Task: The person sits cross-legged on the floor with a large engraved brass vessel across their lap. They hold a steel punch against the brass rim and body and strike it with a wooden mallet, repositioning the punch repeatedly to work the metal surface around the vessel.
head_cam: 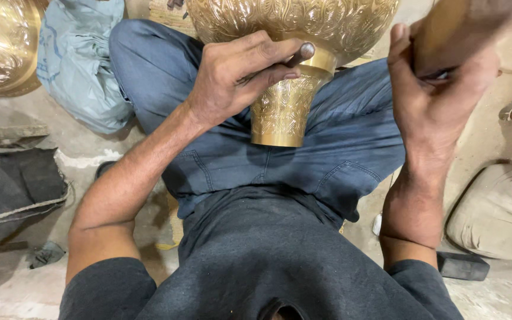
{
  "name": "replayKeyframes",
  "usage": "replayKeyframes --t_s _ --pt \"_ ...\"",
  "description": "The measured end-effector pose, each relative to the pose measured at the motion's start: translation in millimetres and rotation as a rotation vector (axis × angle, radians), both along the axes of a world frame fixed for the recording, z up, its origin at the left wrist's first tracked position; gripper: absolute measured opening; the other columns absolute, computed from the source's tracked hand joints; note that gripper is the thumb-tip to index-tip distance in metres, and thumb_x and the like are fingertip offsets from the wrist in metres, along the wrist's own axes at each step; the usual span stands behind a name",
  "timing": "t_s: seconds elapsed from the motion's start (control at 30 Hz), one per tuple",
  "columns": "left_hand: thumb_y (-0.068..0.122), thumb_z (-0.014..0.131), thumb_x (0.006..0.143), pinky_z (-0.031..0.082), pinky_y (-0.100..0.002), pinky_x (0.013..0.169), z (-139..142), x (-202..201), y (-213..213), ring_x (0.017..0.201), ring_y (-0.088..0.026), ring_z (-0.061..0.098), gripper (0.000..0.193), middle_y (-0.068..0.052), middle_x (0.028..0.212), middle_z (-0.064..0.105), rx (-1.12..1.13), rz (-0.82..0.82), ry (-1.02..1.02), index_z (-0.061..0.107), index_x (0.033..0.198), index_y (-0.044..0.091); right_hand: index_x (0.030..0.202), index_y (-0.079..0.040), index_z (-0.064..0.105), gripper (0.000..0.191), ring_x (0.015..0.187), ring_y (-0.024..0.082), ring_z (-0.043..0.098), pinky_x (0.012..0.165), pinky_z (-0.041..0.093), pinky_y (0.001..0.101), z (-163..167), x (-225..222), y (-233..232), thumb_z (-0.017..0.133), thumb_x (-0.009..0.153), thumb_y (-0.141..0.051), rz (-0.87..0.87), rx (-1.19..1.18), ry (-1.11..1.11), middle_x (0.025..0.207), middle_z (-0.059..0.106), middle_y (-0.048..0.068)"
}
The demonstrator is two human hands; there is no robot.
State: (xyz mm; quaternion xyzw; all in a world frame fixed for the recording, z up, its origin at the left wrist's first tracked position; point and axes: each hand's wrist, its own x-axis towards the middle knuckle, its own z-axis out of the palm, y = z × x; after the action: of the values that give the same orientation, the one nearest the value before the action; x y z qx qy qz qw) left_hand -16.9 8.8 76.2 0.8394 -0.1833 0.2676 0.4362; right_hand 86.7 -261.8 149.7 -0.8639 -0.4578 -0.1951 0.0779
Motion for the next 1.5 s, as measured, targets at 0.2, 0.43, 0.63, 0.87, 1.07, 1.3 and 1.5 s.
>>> replayKeyframes --t_s 0.2,0.43,0.63,0.87,1.07,1.3,1.5 --pt "0.004 0.084 0.102 0.060 -0.032 0.078 4 2 0 0.090 -0.016 0.071 0.039 -0.006 0.103 0.069 -0.015 -0.030 -0.007 0.065 0.137 0.005 0.112 -0.005 0.058 0.037 0.096 0.030 0.056 0.083 0.041 0.0388 -9 3 -1 0.065 0.078 0.010 0.000 0.206 0.108 0.102 0.057 0.010" --pt "0.004 0.084 0.100 0.059 -0.033 0.076 7 -1 0 0.085 -0.018 0.070 0.041 -0.006 0.101 0.068 0.010 -0.024 -0.005 0.066 0.137 0.006 0.131 -0.002 0.047 0.048 0.102 0.025 0.058 0.091 0.047 0.0395 -7 -3 12 0.071 0.091 0.003 0.047 0.510 0.342 0.109 0.061 0.009" --pt "0.004 0.084 0.102 0.059 -0.033 0.075 4 -1 2 0.086 -0.018 0.071 0.039 -0.005 0.098 0.066 0.031 -0.018 -0.007 0.066 0.136 0.009 0.108 -0.005 0.059 0.028 0.093 0.028 0.056 0.089 0.043 0.0431 -5 0 10 0.076 0.088 0.003 -0.057 0.021 -0.050 0.097 0.059 0.010" --pt "0.004 0.080 0.102 0.061 -0.029 0.076 0 -1 3 0.090 -0.015 0.072 0.038 -0.003 0.105 0.070 0.023 -0.043 -0.025 0.066 0.137 0.009 0.111 0.000 0.055 0.032 0.097 0.033 0.053 0.087 0.043 0.0415 -20 2 0 0.061 0.083 0.012 -0.001 0.301 0.240 0.105 0.055 0.014" --pt "0.007 0.085 0.101 0.060 -0.032 0.076 1 1 4 0.086 -0.016 0.071 0.038 -0.004 0.099 0.069 0.057 -0.032 -0.021 0.068 0.135 0.010 0.107 -0.001 0.061 0.031 0.088 0.036 0.055 0.077 0.042 0.0496 -13 0 6 0.078 0.083 0.008 0.001 0.204 0.020 0.095 0.055 0.016" --pt "0.004 0.081 0.102 0.060 -0.035 0.079 3 -2 6 0.091 -0.021 0.071 0.041 -0.005 0.105 0.068 0.059 -0.038 -0.005 0.066 0.139 0.010 0.107 -0.006 0.062 0.024 0.090 0.028 0.056 0.085 0.044 0.0433 -3 -7 17 0.079 0.093 0.004 -0.037 0.112 -0.114 0.094 0.057 0.009" --pt "0.006 0.083 0.102 0.059 -0.033 0.076 0 -4 8 0.090 -0.021 0.070 0.036 -0.007 0.100 0.066 0.089 -0.005 -0.017 0.065 0.133 0.012 0.109 -0.004 0.058 0.022 0.092 0.027 0.055 0.090 0.043 0.0375 -9 -8 9 0.071 0.092 0.004 -0.026 0.201 0.039 0.098 0.056 0.010"
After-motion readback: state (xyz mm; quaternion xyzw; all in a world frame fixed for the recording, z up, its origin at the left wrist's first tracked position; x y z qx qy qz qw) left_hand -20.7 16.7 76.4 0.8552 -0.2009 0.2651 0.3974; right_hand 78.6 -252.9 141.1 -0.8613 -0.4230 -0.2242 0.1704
